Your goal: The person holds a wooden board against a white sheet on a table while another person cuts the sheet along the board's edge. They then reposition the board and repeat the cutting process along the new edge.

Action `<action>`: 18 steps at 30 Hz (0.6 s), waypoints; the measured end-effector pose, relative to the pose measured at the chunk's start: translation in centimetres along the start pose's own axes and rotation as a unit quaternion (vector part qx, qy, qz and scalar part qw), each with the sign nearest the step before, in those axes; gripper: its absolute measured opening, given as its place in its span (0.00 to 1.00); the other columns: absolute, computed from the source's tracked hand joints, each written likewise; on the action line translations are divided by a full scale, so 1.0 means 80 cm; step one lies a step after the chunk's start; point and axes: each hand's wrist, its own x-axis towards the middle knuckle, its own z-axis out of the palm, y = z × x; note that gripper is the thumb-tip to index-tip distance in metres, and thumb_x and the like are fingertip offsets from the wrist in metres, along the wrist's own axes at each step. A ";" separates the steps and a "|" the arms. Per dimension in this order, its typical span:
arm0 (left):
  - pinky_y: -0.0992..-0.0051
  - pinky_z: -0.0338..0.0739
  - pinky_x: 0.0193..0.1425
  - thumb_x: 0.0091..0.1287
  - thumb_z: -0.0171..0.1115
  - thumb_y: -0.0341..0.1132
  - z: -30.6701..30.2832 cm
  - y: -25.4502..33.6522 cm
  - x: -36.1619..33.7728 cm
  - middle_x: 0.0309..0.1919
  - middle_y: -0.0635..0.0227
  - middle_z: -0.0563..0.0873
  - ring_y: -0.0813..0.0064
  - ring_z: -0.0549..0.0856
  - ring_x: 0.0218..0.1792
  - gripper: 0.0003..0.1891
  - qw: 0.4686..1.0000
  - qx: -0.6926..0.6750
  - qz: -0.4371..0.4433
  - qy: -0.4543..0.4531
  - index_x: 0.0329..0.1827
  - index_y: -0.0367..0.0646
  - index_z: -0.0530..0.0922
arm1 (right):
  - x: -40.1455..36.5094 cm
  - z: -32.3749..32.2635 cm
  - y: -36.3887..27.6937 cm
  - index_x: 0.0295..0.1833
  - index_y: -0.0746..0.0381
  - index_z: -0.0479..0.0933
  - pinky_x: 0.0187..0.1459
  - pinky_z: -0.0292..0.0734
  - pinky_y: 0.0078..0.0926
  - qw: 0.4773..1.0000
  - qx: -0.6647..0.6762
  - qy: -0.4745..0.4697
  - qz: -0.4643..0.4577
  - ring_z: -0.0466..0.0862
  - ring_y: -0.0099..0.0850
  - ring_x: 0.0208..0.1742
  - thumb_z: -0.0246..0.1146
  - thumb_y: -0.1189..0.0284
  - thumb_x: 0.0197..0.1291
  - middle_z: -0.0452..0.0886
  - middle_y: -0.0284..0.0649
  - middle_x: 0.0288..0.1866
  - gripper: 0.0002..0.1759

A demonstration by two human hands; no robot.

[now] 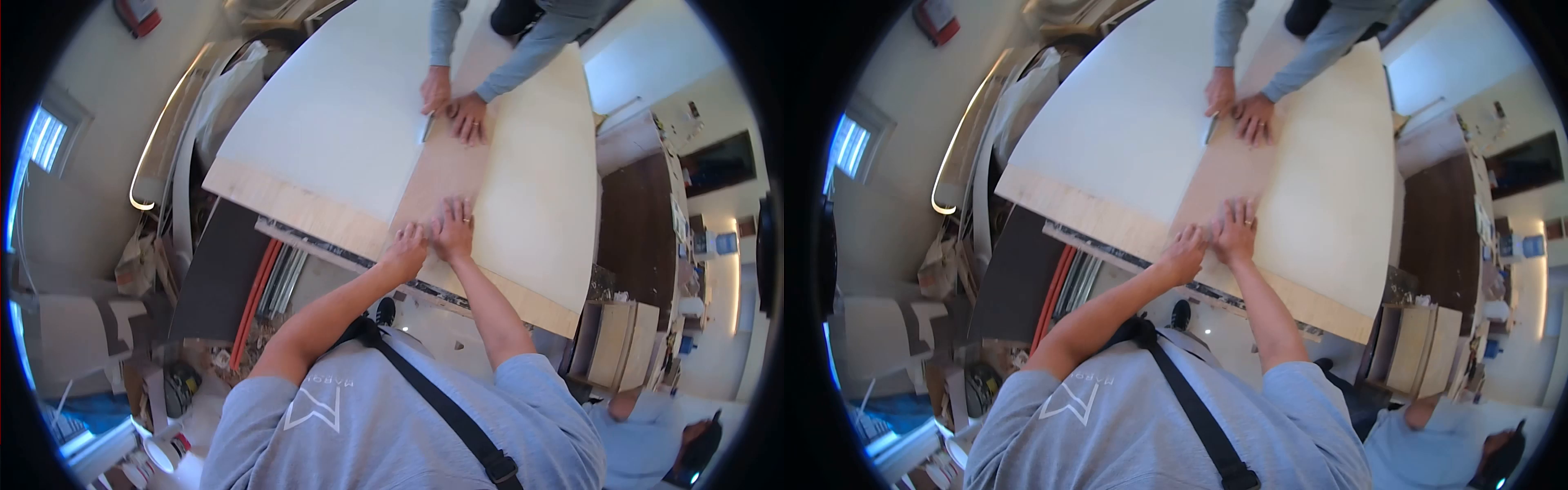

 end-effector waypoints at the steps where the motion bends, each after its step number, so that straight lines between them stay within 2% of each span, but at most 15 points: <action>1: 0.52 0.65 0.74 0.57 0.74 0.39 -0.005 0.000 0.001 0.68 0.44 0.67 0.43 0.64 0.72 0.34 1.000 -0.015 0.005 -0.013 0.65 0.30 0.72 | 0.000 0.003 0.004 0.78 0.53 0.63 0.78 0.48 0.59 1.000 0.001 0.004 0.005 0.50 0.48 0.84 0.51 0.51 0.69 0.57 0.46 0.83 0.35; 3: 0.52 0.64 0.76 0.58 0.73 0.37 -0.004 -0.005 0.002 0.69 0.44 0.68 0.43 0.63 0.73 0.34 0.998 -0.058 0.010 -0.036 0.66 0.32 0.71 | 0.001 0.004 0.004 0.77 0.55 0.64 0.78 0.48 0.59 1.000 0.010 -0.012 0.016 0.51 0.48 0.84 0.52 0.51 0.68 0.57 0.47 0.82 0.36; 5: 0.52 0.62 0.78 0.59 0.72 0.35 0.017 -0.017 0.004 0.71 0.45 0.68 0.42 0.60 0.75 0.35 0.997 -0.066 0.043 -0.011 0.68 0.33 0.69 | 0.003 0.021 0.013 0.76 0.55 0.66 0.78 0.47 0.59 0.999 0.036 -0.005 0.002 0.51 0.48 0.84 0.52 0.50 0.68 0.58 0.47 0.82 0.35; 7: 0.52 0.59 0.80 0.60 0.71 0.36 -0.016 -0.008 0.002 0.72 0.41 0.66 0.40 0.58 0.76 0.36 0.996 -0.066 0.018 -0.062 0.70 0.34 0.67 | 0.002 0.017 0.008 0.77 0.54 0.64 0.78 0.47 0.58 1.000 0.015 -0.019 0.008 0.50 0.47 0.84 0.50 0.50 0.69 0.57 0.45 0.82 0.35; 9: 0.54 0.59 0.80 0.62 0.71 0.37 -0.046 0.008 -0.003 0.72 0.38 0.65 0.38 0.58 0.76 0.36 0.995 -0.062 -0.007 -0.081 0.71 0.33 0.67 | -0.004 -0.022 -0.006 0.78 0.54 0.62 0.79 0.47 0.59 0.998 0.031 -0.041 0.020 0.48 0.47 0.84 0.51 0.51 0.69 0.55 0.46 0.82 0.36; 10: 0.54 0.59 0.79 0.62 0.71 0.37 -0.041 0.008 -0.003 0.72 0.38 0.65 0.39 0.59 0.76 0.35 0.996 -0.046 0.011 -0.076 0.69 0.33 0.68 | -0.008 -0.036 -0.012 0.78 0.55 0.62 0.79 0.44 0.60 0.997 0.058 -0.046 0.032 0.46 0.47 0.85 0.51 0.51 0.69 0.54 0.47 0.83 0.36; 14: 0.56 0.60 0.79 0.61 0.72 0.38 -0.043 0.004 0.000 0.71 0.36 0.65 0.39 0.60 0.75 0.34 0.997 -0.016 0.036 -0.070 0.67 0.31 0.69 | -0.014 -0.023 -0.010 0.78 0.55 0.61 0.80 0.43 0.59 0.996 0.085 0.002 0.024 0.46 0.48 0.85 0.52 0.49 0.69 0.56 0.47 0.82 0.37; 18: 0.57 0.62 0.77 0.60 0.73 0.37 -0.053 0.008 -0.001 0.70 0.36 0.65 0.39 0.61 0.74 0.34 0.996 -0.019 0.048 -0.072 0.67 0.30 0.69 | -0.015 -0.025 -0.009 0.78 0.55 0.62 0.80 0.42 0.59 0.993 0.114 -0.005 0.029 0.45 0.48 0.85 0.53 0.50 0.69 0.52 0.48 0.84 0.36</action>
